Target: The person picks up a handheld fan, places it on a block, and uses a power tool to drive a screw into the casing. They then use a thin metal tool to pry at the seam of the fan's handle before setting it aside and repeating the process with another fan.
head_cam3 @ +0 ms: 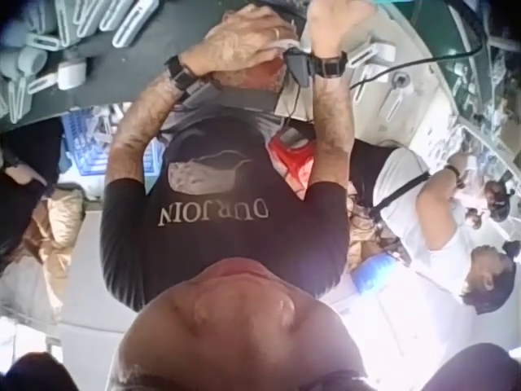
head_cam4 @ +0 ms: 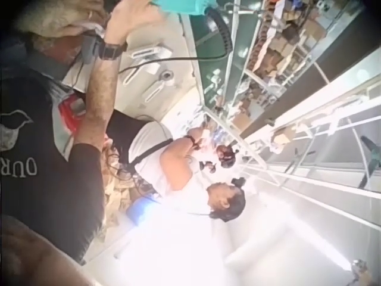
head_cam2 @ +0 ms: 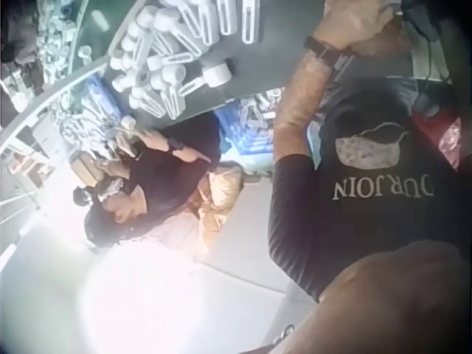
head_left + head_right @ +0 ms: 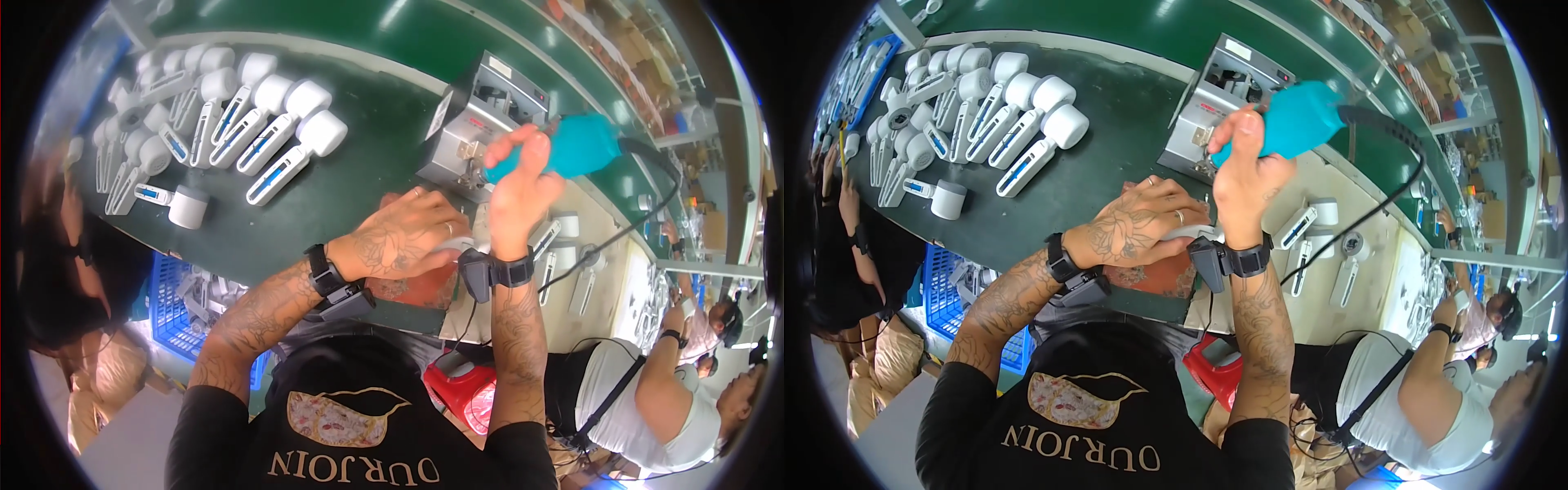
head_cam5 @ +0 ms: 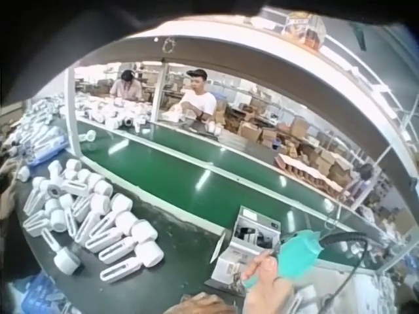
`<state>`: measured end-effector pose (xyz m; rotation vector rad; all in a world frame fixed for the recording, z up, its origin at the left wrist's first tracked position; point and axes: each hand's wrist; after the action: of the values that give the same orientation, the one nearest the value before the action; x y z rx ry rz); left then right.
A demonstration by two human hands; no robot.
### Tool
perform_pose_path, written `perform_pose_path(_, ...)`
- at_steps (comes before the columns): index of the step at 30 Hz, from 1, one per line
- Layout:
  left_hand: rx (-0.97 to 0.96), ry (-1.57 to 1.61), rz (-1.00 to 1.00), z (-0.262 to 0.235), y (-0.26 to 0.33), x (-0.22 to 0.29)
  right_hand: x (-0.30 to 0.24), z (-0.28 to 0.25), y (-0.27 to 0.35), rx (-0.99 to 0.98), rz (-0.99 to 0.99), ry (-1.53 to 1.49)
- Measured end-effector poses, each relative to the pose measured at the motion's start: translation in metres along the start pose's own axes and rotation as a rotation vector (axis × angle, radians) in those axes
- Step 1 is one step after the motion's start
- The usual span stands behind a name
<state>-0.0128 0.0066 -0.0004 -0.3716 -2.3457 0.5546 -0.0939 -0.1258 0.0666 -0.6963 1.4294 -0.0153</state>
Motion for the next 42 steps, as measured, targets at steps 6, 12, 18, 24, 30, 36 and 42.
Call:
perform_pose_path(6, -0.079, -0.017, -0.073, 0.001, 0.002, -0.002, -0.029, -0.027, 0.037, -0.002, 0.089, -0.097)
perform_pose_path(12, -0.099, -0.009, -0.079, -0.001, -0.001, 0.002, -0.045, -0.052, 0.071, 0.021, 0.080, -0.082)
perform_pose_path(18, -0.039, -0.050, -0.034, 0.003, 0.000, 0.002, -0.034, -0.057, 0.081, 0.020, 0.090, -0.112)
perform_pose_path(24, -0.108, -0.029, -0.098, 0.000, 0.000, 0.003, -0.031, -0.056, 0.083, -0.006, 0.077, -0.146)
perform_pose_path(30, -0.138, -0.015, -0.106, -0.001, -0.004, 0.004, -0.022, -0.059, 0.083, -0.037, 0.085, -0.230)
perform_pose_path(36, -0.125, -0.022, -0.138, 0.002, -0.001, 0.006, -0.022, -0.056, 0.086, -0.074, 0.117, -0.292)
perform_pose_path(42, -0.084, -0.019, -0.045, 0.003, -0.006, 0.006, -0.020, -0.062, 0.090, -0.062, 0.128, -0.305)
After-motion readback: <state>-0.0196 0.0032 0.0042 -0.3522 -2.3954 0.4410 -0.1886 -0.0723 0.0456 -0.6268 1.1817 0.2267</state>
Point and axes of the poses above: each hand's wrist, its own y-axis away from the middle knuckle, its own z-axis out of the palm, x = y × z
